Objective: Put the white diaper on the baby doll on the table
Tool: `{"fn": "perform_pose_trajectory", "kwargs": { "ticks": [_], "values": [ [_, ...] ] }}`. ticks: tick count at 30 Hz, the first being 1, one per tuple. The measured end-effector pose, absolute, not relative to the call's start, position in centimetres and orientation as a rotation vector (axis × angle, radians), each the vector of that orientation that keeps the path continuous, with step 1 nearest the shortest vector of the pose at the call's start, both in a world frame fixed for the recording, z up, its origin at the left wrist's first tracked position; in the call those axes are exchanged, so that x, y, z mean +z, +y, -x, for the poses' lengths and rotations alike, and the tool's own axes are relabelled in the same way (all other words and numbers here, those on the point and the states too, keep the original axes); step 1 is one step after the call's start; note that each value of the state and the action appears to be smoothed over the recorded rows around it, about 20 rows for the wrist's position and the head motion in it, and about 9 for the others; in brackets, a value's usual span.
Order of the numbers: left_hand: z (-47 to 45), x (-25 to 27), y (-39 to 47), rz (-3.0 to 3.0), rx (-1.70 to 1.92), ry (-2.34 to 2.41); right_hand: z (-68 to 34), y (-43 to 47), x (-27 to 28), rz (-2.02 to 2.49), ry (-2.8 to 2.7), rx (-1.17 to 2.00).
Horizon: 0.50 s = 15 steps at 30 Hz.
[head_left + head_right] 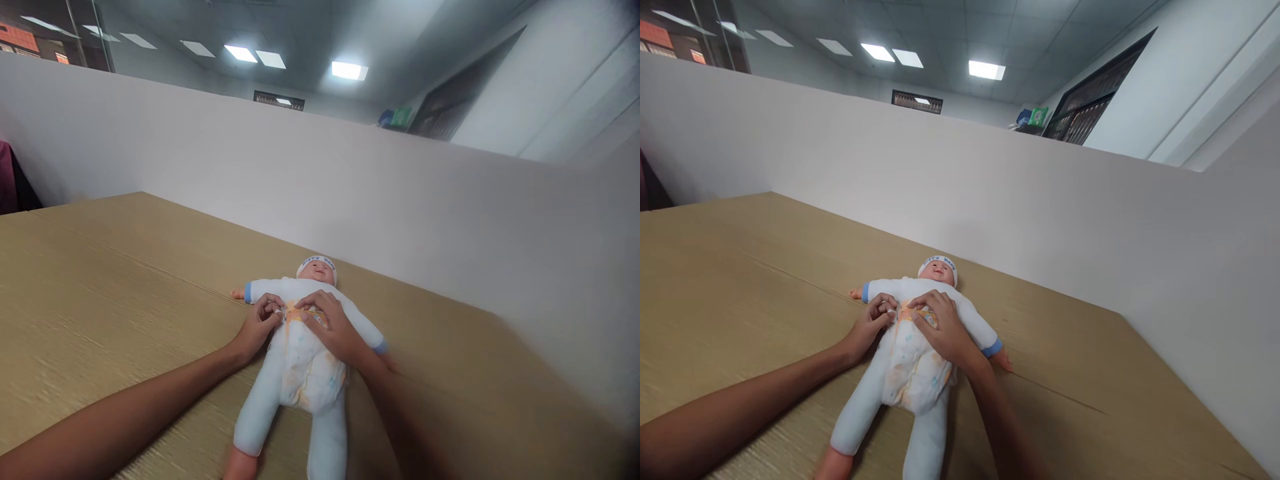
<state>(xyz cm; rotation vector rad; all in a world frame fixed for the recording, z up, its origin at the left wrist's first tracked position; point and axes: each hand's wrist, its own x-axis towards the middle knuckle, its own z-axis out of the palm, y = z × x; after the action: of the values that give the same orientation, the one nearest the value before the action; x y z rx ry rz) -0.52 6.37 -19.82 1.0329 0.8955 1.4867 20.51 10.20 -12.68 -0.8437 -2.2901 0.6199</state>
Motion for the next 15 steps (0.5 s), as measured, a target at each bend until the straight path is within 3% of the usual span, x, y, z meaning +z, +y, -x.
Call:
{"fn": "perform_pose_trajectory", "kwargs": {
  "ticks": [15],
  "values": [
    [0.34, -19.49, 6.13, -1.017, 1.429, 0.829, -20.43, 10.27, -12.73, 0.857, -2.294, 0.611]
  ]
}}
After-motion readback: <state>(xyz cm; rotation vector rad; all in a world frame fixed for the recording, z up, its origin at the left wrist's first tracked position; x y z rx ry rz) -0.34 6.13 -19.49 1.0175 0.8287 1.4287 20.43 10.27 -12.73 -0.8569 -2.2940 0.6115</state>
